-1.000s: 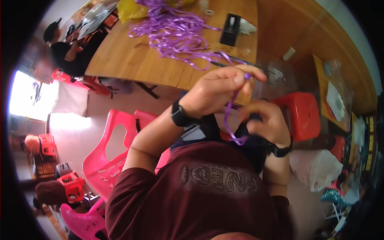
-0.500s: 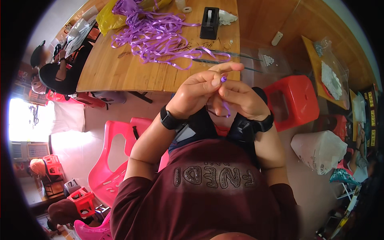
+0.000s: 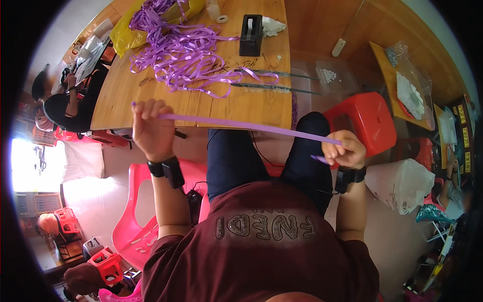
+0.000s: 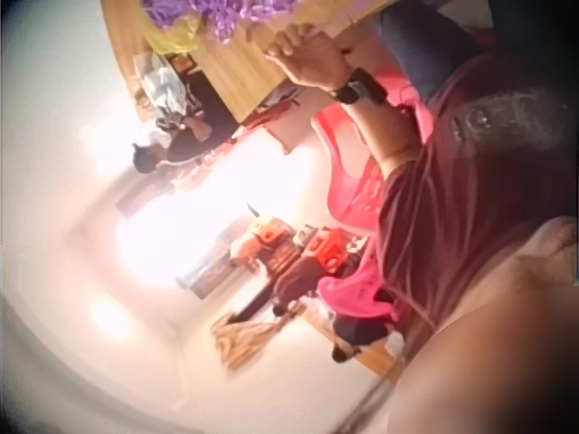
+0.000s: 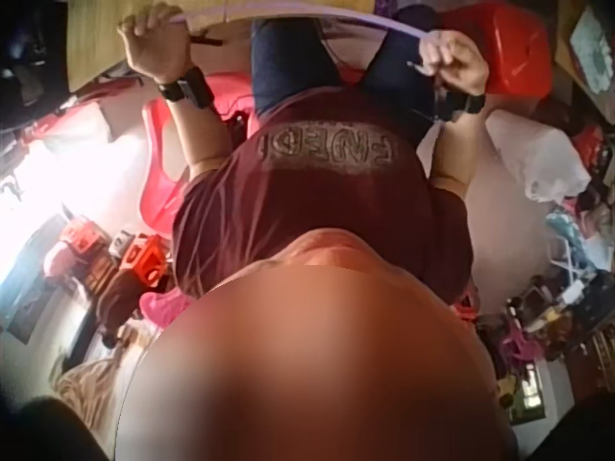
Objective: Measure lengths of purple ribbon against a table scale, cut them, and apply tape.
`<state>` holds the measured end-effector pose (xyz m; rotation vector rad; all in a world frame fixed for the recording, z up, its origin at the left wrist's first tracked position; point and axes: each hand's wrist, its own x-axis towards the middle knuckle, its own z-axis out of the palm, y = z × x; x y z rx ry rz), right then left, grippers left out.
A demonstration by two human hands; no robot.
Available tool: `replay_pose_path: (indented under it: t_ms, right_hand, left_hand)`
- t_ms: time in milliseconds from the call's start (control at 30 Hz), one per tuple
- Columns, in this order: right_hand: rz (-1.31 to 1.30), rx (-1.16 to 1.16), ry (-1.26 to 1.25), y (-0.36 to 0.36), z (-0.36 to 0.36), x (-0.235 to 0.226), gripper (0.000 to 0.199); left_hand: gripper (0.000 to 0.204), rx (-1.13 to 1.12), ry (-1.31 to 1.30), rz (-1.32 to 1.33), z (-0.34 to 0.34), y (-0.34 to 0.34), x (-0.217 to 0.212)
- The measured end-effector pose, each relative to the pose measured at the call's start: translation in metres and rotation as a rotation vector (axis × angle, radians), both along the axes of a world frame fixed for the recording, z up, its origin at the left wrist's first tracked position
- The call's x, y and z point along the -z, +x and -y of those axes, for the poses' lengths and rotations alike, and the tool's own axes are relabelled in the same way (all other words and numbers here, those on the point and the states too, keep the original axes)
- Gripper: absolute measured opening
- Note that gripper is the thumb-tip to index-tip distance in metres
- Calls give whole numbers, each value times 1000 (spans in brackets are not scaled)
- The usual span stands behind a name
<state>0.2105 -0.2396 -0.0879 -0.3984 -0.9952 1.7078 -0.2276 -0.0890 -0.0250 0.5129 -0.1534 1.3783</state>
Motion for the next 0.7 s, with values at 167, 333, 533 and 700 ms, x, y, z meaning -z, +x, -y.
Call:
replay_pose_path:
  t_ms: [167, 333, 533, 700]
  right_hand:
    - [-255, 265, -46, 18, 26, 10, 28]
    - [-562, 360, 82, 33, 22, 15, 28]
    - [-466, 349, 27, 17, 4, -8, 24]
    - [72, 514, -40, -29, -9, -45, 15]
  left_hand:
    - [16, -79, -32, 73, -4, -49, 10]
    - [16, -180, -43, 73, -5, -64, 13]
    - [15, -124, -55, -277, 1, -31, 9]
    - [23, -95, -152, -938, 40, 67, 1]
